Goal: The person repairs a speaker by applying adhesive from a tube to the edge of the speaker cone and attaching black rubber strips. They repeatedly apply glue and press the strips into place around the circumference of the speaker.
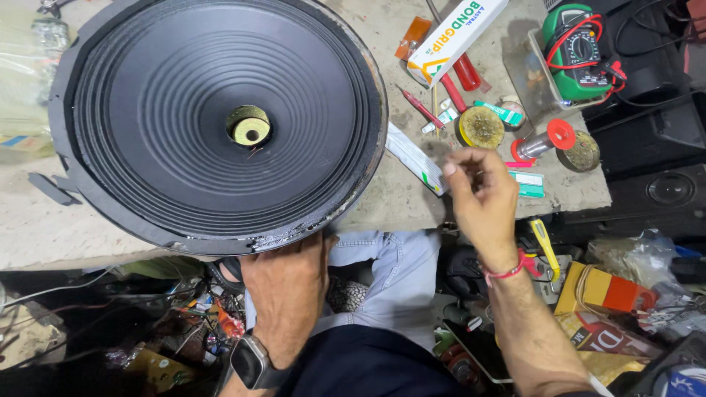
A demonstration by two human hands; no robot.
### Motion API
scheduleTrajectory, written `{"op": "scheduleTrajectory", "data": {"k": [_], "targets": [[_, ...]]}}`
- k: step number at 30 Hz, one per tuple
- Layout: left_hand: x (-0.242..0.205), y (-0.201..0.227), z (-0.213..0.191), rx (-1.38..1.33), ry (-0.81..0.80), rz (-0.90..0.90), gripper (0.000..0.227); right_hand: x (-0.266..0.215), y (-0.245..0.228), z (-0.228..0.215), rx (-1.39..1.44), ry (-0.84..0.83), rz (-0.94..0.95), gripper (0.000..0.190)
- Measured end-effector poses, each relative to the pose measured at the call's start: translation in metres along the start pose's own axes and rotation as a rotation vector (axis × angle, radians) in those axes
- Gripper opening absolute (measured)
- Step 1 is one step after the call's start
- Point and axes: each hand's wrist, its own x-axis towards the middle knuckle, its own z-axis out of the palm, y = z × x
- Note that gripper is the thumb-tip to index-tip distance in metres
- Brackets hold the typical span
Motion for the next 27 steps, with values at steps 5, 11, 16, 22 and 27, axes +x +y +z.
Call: {"op": "scheduleTrajectory", "data": {"k": [5,11,16,22,27], "targets": [[0.013,0.008,0.007,0.141,0.130,0.044,0.026,0.042,-0.010,-0.002,-0.720,-0.405,-0.169,0.047],[0.018,0.011,0.034,0.174,0.041,0.015,0.029,0.066,0.019,-0.022,-0.059,-0.682,0.446,0.036],[0.016,0.010,0.051,0.124,-0.069,0.012,0.021,0.050,0.027,-0.072,0.745,-0.500,0.576,0.038],[0.021,0.013,0.055,-0.123,-0.050,-0.027,0.016,0.041,-0.013,-0.071,0.911,-0.370,0.260,0.039],[0.015,0.010,0.031,-0.105,0.058,0.149,0.029,0.053,-0.044,-0.046,0.898,-0.393,0.174,0.040]]}}
